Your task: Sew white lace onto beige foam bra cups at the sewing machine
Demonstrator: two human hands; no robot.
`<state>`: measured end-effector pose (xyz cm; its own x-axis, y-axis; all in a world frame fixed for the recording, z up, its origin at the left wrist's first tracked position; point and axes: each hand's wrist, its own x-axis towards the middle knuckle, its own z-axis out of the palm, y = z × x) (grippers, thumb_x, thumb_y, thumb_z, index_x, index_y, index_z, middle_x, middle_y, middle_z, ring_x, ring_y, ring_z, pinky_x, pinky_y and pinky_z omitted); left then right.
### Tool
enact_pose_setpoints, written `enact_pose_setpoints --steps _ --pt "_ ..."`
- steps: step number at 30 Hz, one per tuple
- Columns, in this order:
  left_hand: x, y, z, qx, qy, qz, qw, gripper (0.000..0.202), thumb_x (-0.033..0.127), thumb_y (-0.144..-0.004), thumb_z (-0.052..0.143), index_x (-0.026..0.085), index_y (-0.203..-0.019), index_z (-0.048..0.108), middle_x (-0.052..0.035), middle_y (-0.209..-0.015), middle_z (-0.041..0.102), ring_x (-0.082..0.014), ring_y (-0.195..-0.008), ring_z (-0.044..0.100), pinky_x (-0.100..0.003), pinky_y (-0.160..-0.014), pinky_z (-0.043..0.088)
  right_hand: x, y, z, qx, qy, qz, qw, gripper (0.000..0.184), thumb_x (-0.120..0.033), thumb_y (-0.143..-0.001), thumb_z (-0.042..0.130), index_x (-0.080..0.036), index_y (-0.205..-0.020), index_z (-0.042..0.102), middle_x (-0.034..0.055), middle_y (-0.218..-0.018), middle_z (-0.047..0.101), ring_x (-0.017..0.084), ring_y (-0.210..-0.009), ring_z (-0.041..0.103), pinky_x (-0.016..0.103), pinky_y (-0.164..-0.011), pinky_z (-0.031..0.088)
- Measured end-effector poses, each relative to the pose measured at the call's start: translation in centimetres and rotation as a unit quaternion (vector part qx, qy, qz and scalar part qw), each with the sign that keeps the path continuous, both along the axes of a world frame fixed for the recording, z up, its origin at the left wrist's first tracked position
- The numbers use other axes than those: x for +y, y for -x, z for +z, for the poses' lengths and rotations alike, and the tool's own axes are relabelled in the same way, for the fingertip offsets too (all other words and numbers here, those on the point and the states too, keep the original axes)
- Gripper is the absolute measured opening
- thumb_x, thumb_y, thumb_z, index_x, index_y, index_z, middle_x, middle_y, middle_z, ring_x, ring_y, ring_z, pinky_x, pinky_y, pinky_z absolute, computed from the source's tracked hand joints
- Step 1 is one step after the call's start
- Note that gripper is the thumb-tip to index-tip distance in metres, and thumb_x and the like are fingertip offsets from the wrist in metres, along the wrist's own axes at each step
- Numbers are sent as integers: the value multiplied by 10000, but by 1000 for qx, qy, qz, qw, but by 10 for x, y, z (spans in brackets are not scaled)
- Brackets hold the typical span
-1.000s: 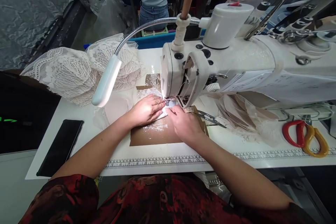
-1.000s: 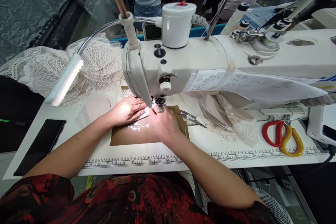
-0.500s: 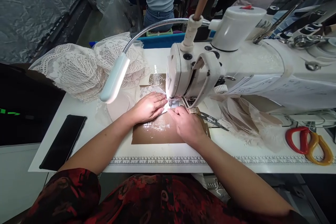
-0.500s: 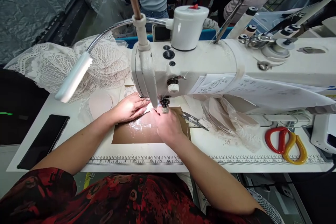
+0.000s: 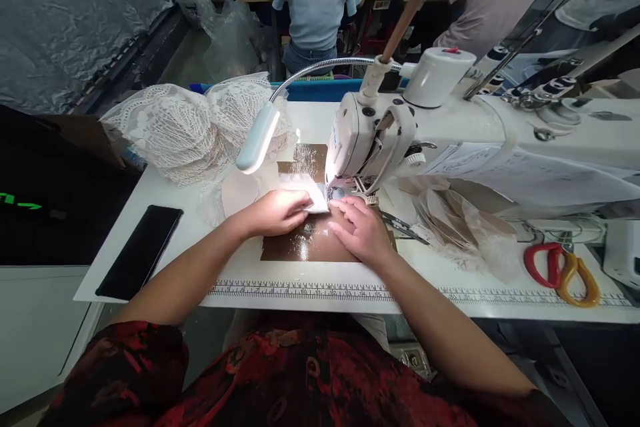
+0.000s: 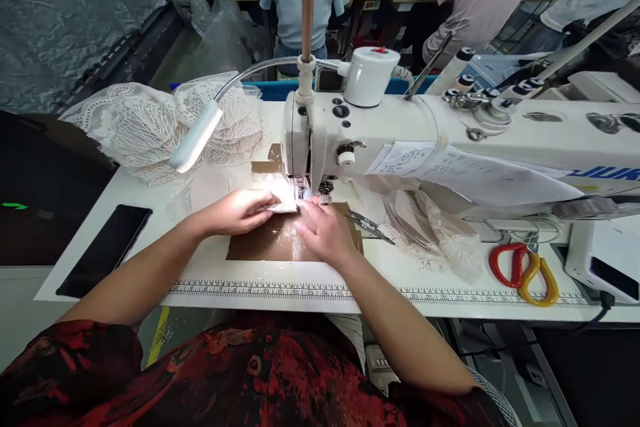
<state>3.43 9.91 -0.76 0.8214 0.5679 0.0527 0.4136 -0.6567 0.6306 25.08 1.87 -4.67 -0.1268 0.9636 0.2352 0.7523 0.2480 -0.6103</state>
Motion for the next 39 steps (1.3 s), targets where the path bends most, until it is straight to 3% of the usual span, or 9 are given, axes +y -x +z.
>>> enact_pose_setpoints --steps 2,6,10,15,20,24,34,37,39 --pt "-11 9 10 -48 181 4 982 198 334 -900 481 148 -879 546 -25 -777 568 -132 -693 539 -246 -623 441 -3 1 4 118 55 35 991 528 -387 -757 663 -208 -1245 573 113 -1235 587 229 -944 602 382 -798 513" --pt "-26 11 6 -164 441 90 878 246 359 -824 603 144 -796 488 19 -695 501 -73 -579 461 -191 -527 362 -7 6 9 339 218 125 907 375 -449 -794 634 -195 -1070 634 41 -907 662 170 -779 607 297 -678 497" --pt "-32 2 -12 -221 522 204 798 262 289 -704 688 141 -720 471 36 -651 478 -56 -542 452 -171 -505 357 -7 9 7 402 268 119 867 292 -452 -775 661 -166 -832 648 7 -732 633 151 -673 580 277 -612 467" --pt "-30 -4 -23 -257 552 235 758 233 248 -648 675 139 -738 490 38 -635 485 -61 -527 455 -165 -475 361 -8 6 7 468 271 139 829 365 -347 -751 713 -190 -1073 648 39 -968 692 195 -931 637 327 -829 491" --pt "-29 -3 -22 -281 541 219 762 252 229 -629 689 148 -728 472 40 -623 492 -65 -525 458 -164 -469 358 -8 2 4 447 251 130 849 419 -327 -778 689 -203 -1174 634 61 -1049 696 212 -1013 628 361 -895 485" --pt "-30 -3 -20 -306 513 172 784 343 270 -662 758 149 -872 516 13 -740 566 -93 -624 536 -188 -568 430 -7 2 2 422 244 120 864 453 -362 -783 679 -201 -1203 627 74 -1048 701 216 -964 641 379 -865 507" --pt "-27 2 -24 -252 464 177 830 327 383 -735 712 119 -884 589 -8 -722 576 -94 -621 523 -198 -575 423 -6 2 4 416 229 118 872 404 -387 -769 678 -184 -1118 662 63 -979 709 213 -932 642 368 -826 513" --pt "-27 10 -9 -158 445 77 878 314 380 -732 697 137 -893 583 -13 -740 578 -128 -672 553 -234 -615 447 -7 0 8 341 166 100 920 226 -349 -787 651 -195 -947 695 39 -854 699 187 -790 630 335 -726 509" --pt "-33 15 6 -101 314 41 943 218 339 -750 667 142 -781 580 -12 -707 555 -129 -656 532 -235 -598 422 -9 -2 12 278 79 93 953 106 -294 -796 625 -210 -825 684 31 -815 678 173 -745 611 318 -690 494"
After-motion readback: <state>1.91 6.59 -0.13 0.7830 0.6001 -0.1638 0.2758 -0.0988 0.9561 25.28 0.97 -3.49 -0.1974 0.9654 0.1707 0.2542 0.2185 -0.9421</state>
